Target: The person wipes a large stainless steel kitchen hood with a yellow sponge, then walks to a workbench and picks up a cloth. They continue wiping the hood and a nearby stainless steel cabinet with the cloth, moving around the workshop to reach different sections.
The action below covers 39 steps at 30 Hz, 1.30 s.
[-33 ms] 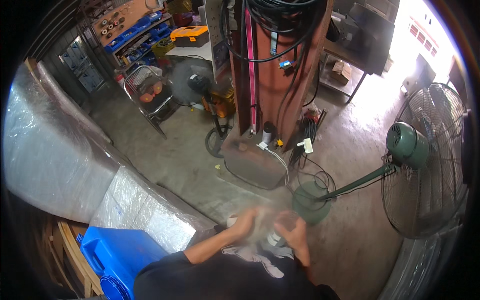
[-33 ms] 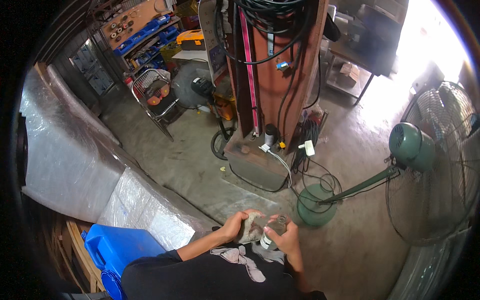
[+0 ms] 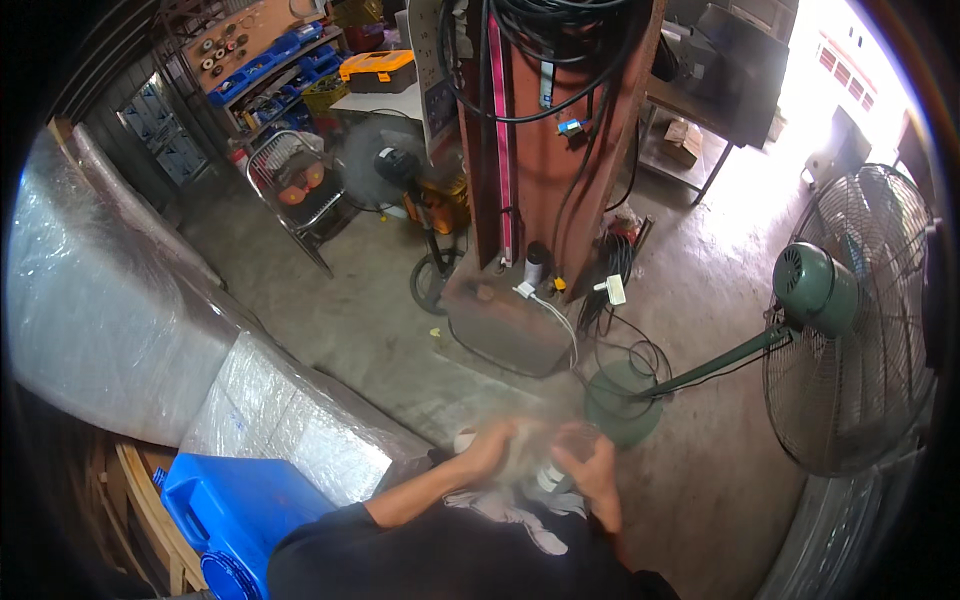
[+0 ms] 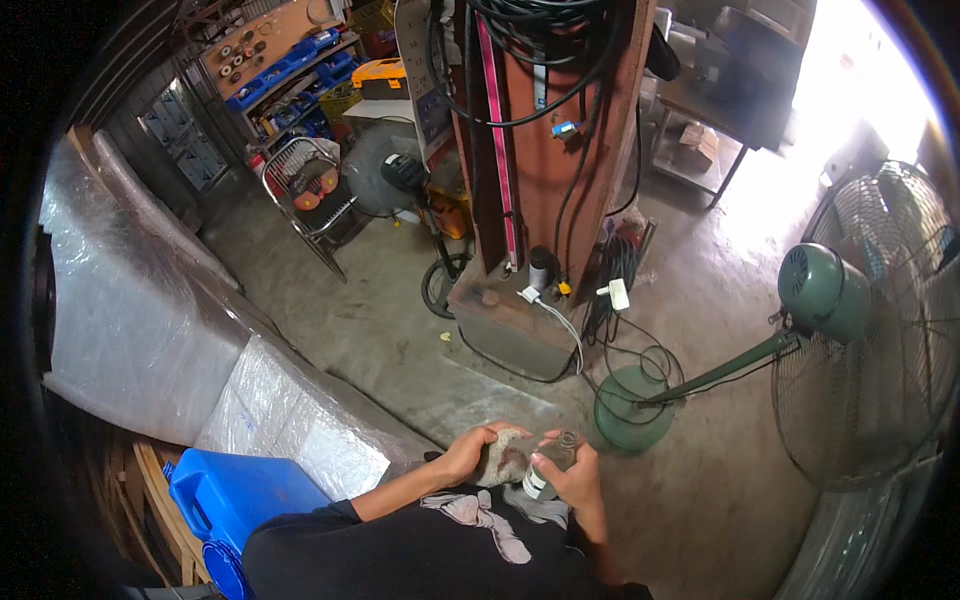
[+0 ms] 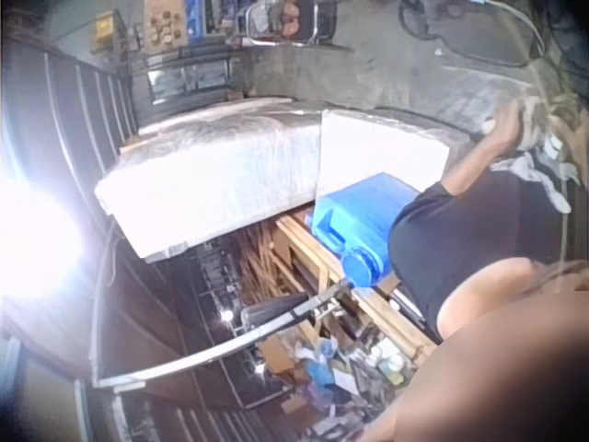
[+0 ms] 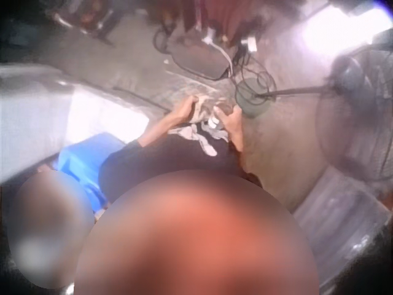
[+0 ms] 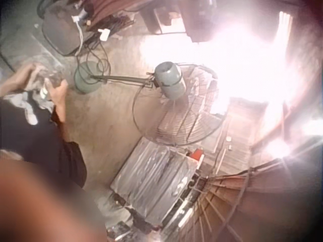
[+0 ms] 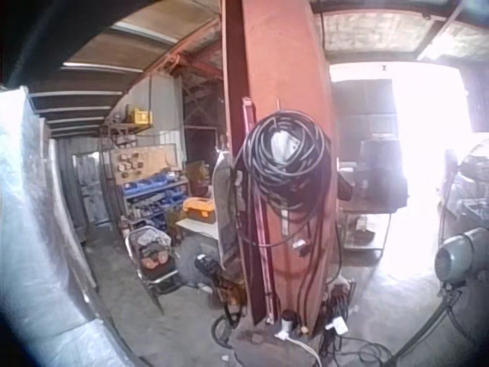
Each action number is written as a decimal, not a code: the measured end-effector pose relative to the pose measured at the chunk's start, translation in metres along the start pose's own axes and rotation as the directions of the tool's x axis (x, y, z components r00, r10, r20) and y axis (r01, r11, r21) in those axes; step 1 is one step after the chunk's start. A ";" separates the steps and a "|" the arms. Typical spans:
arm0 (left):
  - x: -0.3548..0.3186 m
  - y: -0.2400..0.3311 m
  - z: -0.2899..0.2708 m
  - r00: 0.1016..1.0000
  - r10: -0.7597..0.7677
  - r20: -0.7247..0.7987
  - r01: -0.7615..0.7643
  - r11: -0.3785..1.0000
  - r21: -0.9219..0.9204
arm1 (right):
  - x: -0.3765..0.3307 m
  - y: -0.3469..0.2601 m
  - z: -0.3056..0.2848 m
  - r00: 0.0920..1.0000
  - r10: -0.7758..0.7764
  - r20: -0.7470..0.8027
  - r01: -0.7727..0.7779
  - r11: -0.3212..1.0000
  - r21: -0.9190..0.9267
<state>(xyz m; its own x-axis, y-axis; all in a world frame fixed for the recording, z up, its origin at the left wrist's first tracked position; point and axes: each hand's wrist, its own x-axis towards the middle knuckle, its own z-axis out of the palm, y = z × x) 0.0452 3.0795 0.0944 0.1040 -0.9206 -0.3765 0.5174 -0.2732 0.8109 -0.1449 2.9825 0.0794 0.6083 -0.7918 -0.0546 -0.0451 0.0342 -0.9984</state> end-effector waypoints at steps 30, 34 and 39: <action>0.014 -0.017 -0.034 0.866 -0.057 0.496 -0.249 0.812 0.527 | -0.038 0.060 -0.042 0.998 -0.027 -0.063 0.042 0.968 0.246; 0.025 -0.034 -0.027 0.927 0.017 0.375 -0.260 0.750 0.609 | -0.039 0.056 -0.041 0.995 0.085 -0.060 -0.057 0.930 0.364; 0.039 -0.022 -0.011 0.940 0.298 0.166 -0.336 0.720 0.607 | -0.022 0.024 -0.052 0.982 -0.095 -0.166 0.030 0.935 -0.354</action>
<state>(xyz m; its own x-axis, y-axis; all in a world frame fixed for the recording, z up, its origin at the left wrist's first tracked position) 0.0473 3.0526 0.0574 0.1109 -0.9931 -0.0378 -0.1784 -0.0573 0.9823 -0.2009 2.9693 0.0577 0.4697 -0.8817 0.0434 -0.3043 -0.2079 -0.9296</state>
